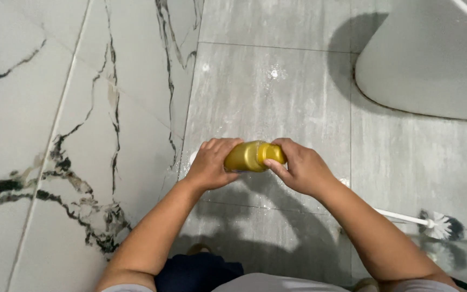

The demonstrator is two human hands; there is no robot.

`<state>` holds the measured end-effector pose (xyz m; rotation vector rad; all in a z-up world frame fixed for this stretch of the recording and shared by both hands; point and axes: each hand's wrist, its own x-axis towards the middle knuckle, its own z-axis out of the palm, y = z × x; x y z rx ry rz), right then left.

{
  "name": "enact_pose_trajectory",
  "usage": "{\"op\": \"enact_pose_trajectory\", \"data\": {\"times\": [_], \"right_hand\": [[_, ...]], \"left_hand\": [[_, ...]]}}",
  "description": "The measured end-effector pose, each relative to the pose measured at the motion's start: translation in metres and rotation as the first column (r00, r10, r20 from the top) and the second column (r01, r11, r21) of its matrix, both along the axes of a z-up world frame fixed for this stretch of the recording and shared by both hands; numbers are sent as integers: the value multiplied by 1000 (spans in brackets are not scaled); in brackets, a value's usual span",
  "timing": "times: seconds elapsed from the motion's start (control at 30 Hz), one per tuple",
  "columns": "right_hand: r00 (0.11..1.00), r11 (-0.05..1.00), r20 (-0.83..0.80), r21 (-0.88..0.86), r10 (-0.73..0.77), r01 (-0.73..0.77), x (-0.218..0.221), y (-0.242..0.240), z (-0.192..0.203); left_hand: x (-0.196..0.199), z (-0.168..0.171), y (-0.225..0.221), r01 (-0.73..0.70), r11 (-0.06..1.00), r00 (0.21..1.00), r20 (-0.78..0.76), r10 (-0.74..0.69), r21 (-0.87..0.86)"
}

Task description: Cleaning the bathroom floor using a scrub brush and cleaning solution.

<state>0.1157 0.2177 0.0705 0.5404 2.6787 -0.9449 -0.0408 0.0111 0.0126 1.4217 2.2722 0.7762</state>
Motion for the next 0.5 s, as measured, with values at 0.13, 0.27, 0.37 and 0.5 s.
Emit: {"op": "enact_pose_trajectory", "data": {"times": [0.13,0.27,0.37,0.5], "right_hand": [[931,969,-347,-246,-114,27,20,24,-80],[859,719,-438,-684,-267,-125,26,2,-94],[912,650,-286,-760,-293,-29,37,-2,-109],[773,599,-341,-798,-534,61,39,52,-96]], "left_hand": [[3,-6,13,91,994,996,-12,-91,66],[19,-25,31,-72,990,741,671,-27,119],[28,-19,49,-90,965,472,864,-176,246],[23,-11,65,17,925,766,590,-256,380]]}}
